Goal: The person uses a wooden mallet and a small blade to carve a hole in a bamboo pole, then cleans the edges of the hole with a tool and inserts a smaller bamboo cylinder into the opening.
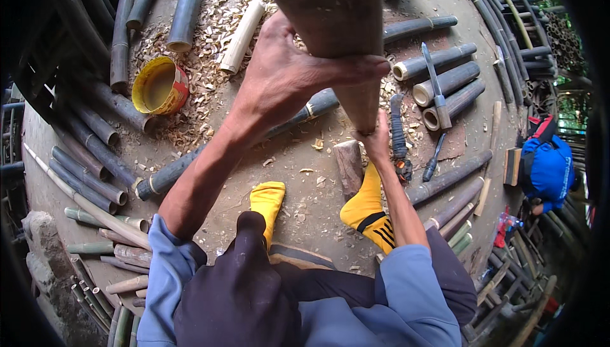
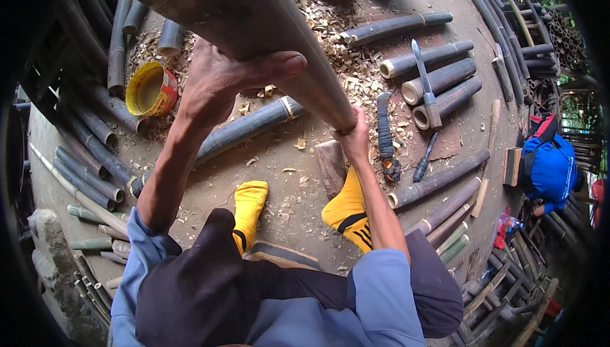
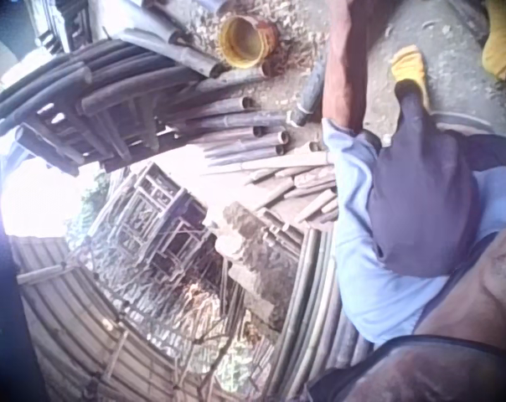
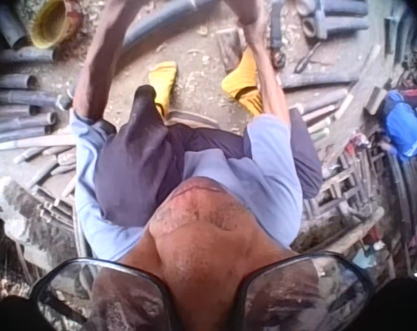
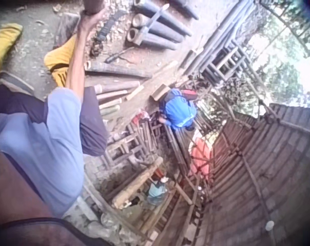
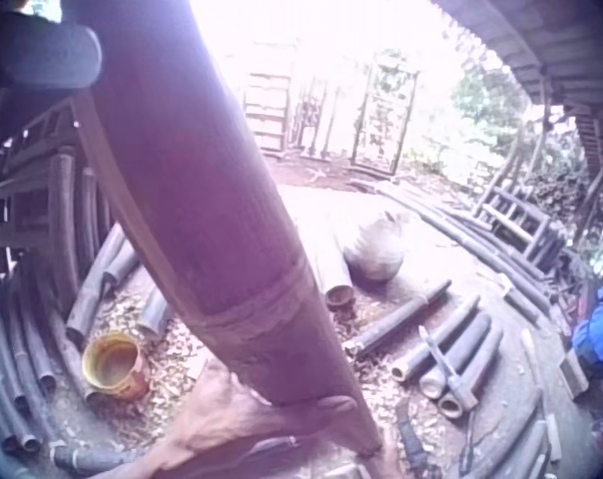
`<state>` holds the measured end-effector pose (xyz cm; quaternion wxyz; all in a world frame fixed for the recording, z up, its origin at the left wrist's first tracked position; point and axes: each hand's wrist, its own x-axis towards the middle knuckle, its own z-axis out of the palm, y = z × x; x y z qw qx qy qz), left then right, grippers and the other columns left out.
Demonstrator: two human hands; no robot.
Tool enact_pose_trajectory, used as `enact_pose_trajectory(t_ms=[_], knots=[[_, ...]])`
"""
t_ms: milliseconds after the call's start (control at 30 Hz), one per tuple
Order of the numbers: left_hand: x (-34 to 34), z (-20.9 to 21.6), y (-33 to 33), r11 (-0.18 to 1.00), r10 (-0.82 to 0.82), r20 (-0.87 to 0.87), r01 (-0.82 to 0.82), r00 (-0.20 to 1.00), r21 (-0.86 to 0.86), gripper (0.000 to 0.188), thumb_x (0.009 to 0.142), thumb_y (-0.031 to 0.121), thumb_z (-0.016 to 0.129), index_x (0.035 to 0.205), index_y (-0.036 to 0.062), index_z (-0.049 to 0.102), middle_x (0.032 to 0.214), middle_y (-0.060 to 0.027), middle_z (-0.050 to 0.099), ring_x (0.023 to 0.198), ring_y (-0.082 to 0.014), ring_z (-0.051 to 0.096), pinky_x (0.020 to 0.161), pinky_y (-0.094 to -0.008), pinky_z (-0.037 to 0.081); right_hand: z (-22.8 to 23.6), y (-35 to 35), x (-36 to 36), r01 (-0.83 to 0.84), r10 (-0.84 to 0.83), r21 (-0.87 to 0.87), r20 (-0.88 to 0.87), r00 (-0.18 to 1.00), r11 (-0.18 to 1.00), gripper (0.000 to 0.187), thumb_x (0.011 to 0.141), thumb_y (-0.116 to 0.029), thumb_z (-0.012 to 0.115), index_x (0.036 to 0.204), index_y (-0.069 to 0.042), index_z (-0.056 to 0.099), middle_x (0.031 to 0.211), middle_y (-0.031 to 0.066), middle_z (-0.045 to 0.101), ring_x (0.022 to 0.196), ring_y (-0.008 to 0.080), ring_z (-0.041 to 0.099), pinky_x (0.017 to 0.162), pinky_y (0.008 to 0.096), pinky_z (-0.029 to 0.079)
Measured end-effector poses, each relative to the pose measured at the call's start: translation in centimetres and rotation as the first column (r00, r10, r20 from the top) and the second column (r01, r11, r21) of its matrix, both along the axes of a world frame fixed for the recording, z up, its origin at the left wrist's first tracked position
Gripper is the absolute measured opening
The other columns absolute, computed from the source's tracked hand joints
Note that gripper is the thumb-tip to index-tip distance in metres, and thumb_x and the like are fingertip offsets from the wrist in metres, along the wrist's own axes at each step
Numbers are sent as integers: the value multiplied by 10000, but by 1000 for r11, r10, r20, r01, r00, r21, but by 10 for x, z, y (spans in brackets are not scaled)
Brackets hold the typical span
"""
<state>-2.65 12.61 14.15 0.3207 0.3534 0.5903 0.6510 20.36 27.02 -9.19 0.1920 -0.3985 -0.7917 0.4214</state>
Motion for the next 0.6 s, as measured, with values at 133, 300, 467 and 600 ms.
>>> enact_pose_trajectory(t_ms=[133, 300, 467, 600], knots=[[2, 4, 1, 1000, -12, -82, 10, 997, -24, 561, 584, 237, 871, 1038, 9, 634, 988, -102, 670, 945, -200, 632, 899, -351, 484, 5, 16, 11, -27, 25, 50, 41, 999, 998, 733, 521, 49, 784, 1168, -71, 462, 1074, 130, 573, 972, 266, 583, 853, 380, 467], [1, 1, 7, 997, -70, -36, 69, 997, -22, 582, 595, 248, 865, 1061, 0, 621, 988, -101, 673, 882, -201, 649, 871, -344, 502, 10, 35, 27, -74, 67, 51, 140, 988, 996, 716, 523, 67, 772, 1160, -82, 480, 1041, 123, 567, 968, 263, 578, 830, 379, 485], [-12, -41, 13, 991, -111, 274, 88, 955, 98, 475, 677, 280, 805, 1042, 33, 628, 970, -68, 668, 854, -180, 644, 829, -336, 505, 87, 69, 60, -187, 40, 304, 431, 902, 934, 626, 537, -24, 732, 1131, -69, 541, 1037, 141, 559, 955, 305, 552, 845, 387, 466], [1, -95, 18, 984, -166, 766, 51, 621, 173, 472, 744, 334, 698, 1101, 55, 565, 1054, -78, 586, 1039, -182, 519, 890, -438, 431, 187, 120, 122, -262, 56, 409, 451, 891, 874, 674, 486, -66, 635, 1151, -52, 531, 1063, 129, 520, 1048, 303, 508, 969, 373, 383]])
